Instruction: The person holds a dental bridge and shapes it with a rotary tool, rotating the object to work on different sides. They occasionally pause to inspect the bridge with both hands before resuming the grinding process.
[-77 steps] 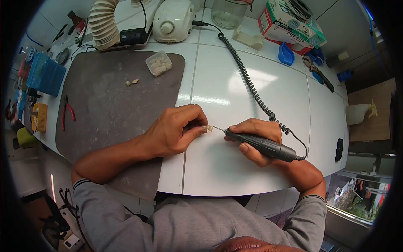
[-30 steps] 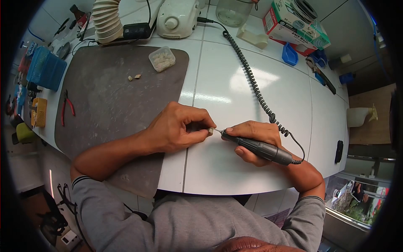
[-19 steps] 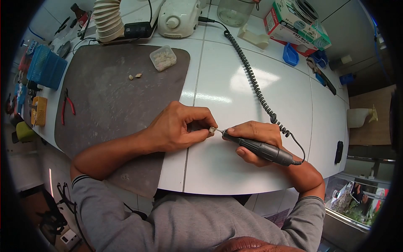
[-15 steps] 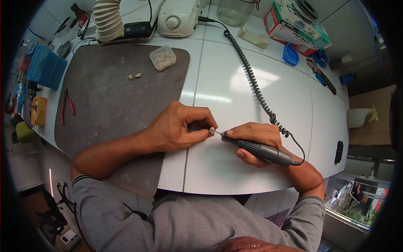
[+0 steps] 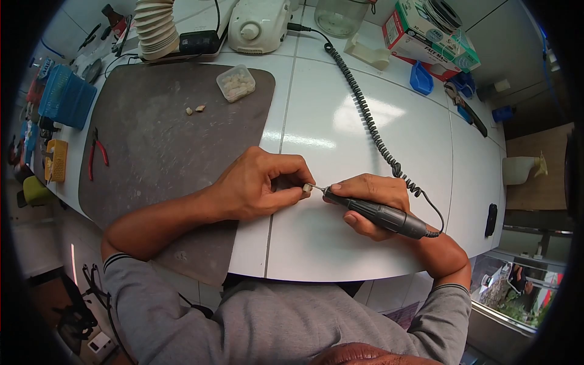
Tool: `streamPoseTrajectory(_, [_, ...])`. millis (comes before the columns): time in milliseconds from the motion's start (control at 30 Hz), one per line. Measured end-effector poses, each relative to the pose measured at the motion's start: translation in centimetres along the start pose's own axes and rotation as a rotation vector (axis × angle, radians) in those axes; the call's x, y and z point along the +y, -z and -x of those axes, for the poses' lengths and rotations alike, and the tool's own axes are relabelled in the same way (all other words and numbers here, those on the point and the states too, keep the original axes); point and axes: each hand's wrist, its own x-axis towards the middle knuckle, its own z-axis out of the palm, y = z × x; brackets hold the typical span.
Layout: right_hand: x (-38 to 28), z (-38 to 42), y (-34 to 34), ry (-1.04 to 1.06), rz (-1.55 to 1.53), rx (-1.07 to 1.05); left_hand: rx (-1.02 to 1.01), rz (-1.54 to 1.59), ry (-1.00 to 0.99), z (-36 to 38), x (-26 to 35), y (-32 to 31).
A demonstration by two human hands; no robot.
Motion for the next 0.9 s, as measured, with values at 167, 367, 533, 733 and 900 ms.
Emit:
streamPoseTrajectory(167, [-0.37,-0.31,0.15,0.006,0.008,-0.02,-0.011,-0.021,-0.001,-0.05,0.19,0.11])
streamPoseTrajectory(367, [-0.42,-0.35,0.14,0.012,0.014,-0.029,-0.016,-0.015,0.0,-0.04,0.18,0.14])
streamPoseTrajectory(533, [-0.17,-0.24,0.17,0.017,0.006,-0.031,-0.009,-0.02,-0.013,-0.07,0.13,0.08])
streamPoseTrajectory(733, [-0.18,-0.16,-0.12,0.02,0.009,-0.012,-0.006,-0.025,-0.009,-0.03,0.07,0.12])
streamPoseTrajectory(900, [-0.12,-0.16,-0.15,0.031,0.022,-0.018,-0.007,-0.03,-0.014,-0.07,0.16,0.13])
